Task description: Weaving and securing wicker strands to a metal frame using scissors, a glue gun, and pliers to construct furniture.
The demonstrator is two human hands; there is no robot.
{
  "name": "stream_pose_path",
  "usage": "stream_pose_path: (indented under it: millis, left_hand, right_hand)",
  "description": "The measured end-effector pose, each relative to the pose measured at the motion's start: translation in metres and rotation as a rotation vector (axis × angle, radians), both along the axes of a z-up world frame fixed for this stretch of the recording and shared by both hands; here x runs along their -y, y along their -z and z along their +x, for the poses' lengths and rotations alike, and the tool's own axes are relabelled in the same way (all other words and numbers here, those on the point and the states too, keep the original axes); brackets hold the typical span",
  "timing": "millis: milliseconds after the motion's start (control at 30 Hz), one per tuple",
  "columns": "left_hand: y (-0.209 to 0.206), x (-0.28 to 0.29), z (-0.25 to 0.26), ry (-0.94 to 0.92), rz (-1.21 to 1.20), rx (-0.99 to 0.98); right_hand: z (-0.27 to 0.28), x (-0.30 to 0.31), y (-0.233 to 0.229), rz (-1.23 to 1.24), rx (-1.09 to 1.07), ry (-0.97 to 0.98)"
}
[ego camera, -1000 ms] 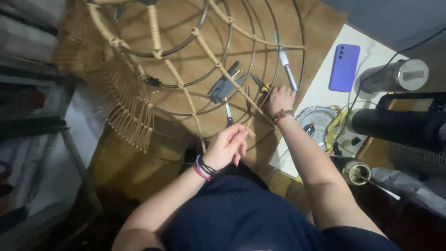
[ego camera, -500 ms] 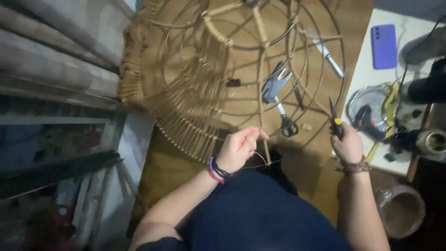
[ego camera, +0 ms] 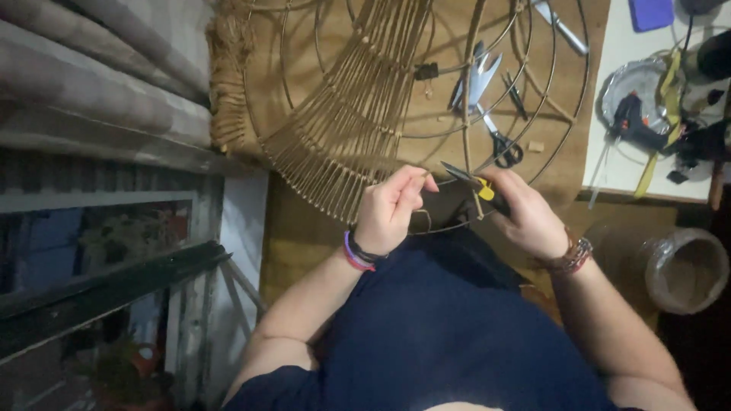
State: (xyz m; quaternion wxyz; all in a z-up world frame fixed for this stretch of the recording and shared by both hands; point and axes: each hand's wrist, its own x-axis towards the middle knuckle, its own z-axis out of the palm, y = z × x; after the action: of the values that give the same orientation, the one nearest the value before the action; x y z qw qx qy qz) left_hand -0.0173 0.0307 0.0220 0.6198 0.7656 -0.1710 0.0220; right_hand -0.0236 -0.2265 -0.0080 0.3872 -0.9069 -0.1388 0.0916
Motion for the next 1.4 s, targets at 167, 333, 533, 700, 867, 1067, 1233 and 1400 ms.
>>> stream_pose_path:
  millis: [167, 333, 533, 700, 867, 1067, 1233, 1400]
  left_hand:
    - [-0.004, -0.007, -0.008, 0.03, 0.026, 0.056]
    - [-0.007, -0.005, -0.012, 0.05, 0.058, 0.131]
    - [0.005, -0.004, -0.008, 0.006, 0.268, 0.201]
    - [0.003, 0.005, -0.005, 0.022, 0.307, 0.194]
    - [0.009, 0.01, 0.001, 0.057, 0.363, 0.176]
    - [0.008, 0.021, 0.006, 0.071, 0.356, 0.121]
    - [-0.005, 0.037, 0.017, 0.053, 0.395, 0.095]
    - [-0.007, 0.059, 0.028, 0.026, 0.452, 0.055]
  right_hand:
    - [-0.007, -0.025, -0.022, -0.02, 0.059, -0.015]
    - [-0.009, -0.033, 0.001, -0.351, 0.374, 0.032]
    - [-0.001, -0.02, 0.037, -0.585, 0.514, 0.071]
    - [-0.001, -0.026, 0.007, -0.362, 0.277, 0.061]
    - [0.004, -0.014, 0.03, -0.501, 0.493, 0.103]
    - [0.016, -0.002, 0.026, -0.435, 0.51, 0.066]
    - [0.032, 0.014, 0.013, -0.306, 0.429, -0.003]
    - [0.063, 0.054, 0.058, -0.443, 0.545, -0.048]
